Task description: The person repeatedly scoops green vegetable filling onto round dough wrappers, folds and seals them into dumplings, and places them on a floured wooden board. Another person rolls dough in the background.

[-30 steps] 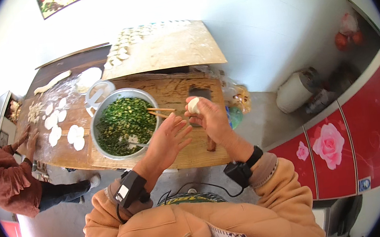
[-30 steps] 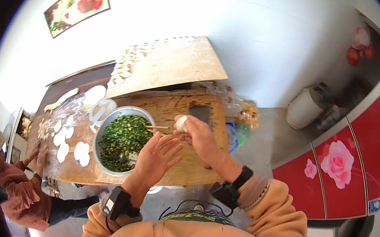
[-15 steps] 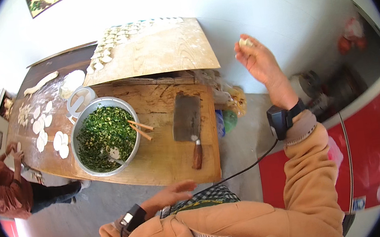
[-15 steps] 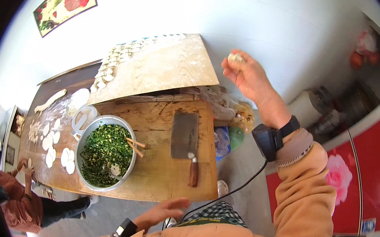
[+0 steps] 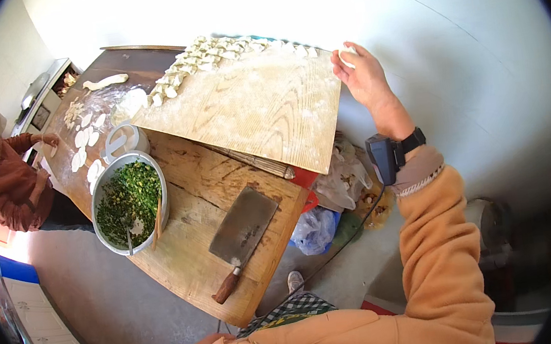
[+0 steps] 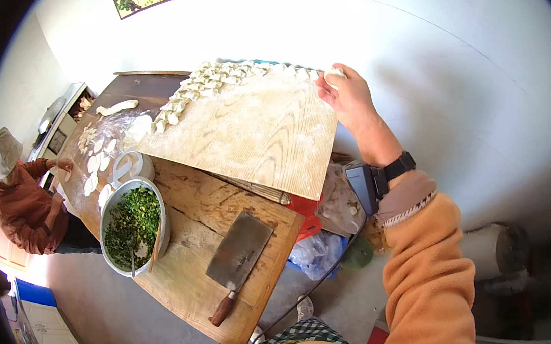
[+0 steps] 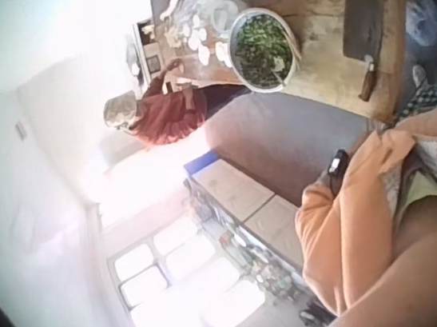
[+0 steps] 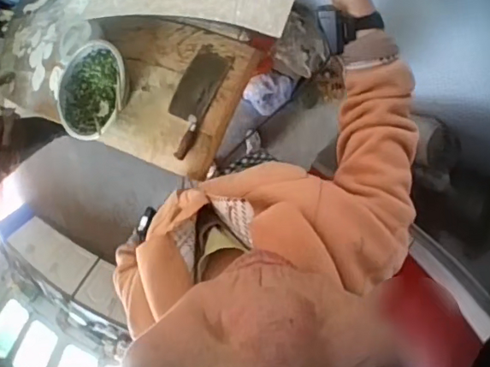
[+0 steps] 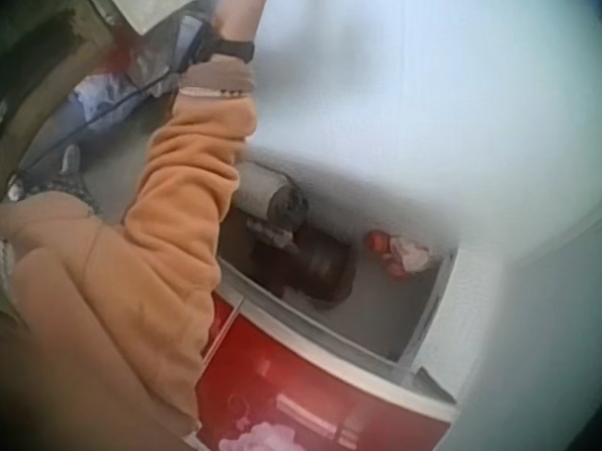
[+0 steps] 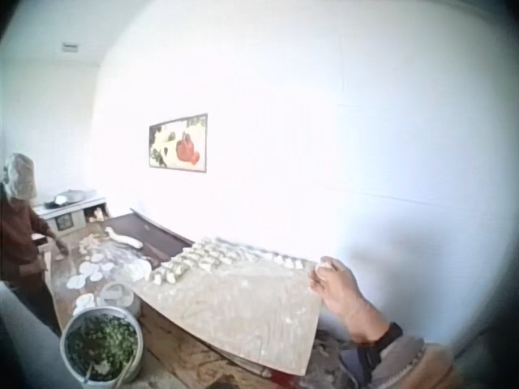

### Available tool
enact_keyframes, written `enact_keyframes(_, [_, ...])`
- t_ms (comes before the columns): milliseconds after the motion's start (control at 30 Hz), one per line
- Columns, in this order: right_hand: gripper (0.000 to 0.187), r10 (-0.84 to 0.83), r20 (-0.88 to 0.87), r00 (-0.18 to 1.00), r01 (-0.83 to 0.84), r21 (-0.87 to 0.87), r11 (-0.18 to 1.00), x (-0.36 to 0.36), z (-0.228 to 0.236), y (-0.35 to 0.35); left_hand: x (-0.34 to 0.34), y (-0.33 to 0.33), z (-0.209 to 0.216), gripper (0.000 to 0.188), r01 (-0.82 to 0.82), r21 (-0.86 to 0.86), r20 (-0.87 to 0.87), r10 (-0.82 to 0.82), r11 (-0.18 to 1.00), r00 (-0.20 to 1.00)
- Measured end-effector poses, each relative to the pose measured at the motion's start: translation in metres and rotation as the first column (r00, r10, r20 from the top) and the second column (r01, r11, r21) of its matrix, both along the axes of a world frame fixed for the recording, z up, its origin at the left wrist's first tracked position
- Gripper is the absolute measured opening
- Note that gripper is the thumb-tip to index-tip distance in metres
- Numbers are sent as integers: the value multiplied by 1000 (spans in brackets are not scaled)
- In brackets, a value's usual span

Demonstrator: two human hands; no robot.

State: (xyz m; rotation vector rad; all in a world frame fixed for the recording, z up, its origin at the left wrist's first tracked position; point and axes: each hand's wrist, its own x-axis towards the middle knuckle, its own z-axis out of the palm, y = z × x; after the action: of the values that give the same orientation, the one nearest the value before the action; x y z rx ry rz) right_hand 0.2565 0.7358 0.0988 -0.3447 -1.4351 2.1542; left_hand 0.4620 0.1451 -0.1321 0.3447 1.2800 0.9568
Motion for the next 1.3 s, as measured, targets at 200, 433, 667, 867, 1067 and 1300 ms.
enact_keyframes(200, [42, -142, 270, 952, 84, 215, 973, -58, -94, 89, 11, 7, 45, 32, -170, -151, -26, 168, 974, 986])
enact_keyframes(433, [36, -587, 215, 781, 161, 839, 520, -134, -163, 163, -23, 76, 50, 33, -313, -284, -49, 313, 906, 949])
enact_keyframes(667, [31, -679, 337, 652, 57, 871, 487, -185, -168, 186, -57, 118, 53, 33, -358, -344, -75, 355, 868, 932])
enact_keyframes(867, [31, -730, 308, 610, -100, 944, 315, -210, -169, 180, -75, 136, 50, 33, -334, -373, -66, 334, 866, 940])
enact_keyframes(1067, [31, -715, 354, 602, -18, 902, 431, -216, -167, 171, -80, 143, 53, 34, -318, -368, -73, 314, 874, 947])
enact_keyframes(1300, [37, -616, 191, 764, 68, 926, 372, -205, -188, 184, -78, 141, 59, 34, -294, -362, -74, 287, 885, 955])
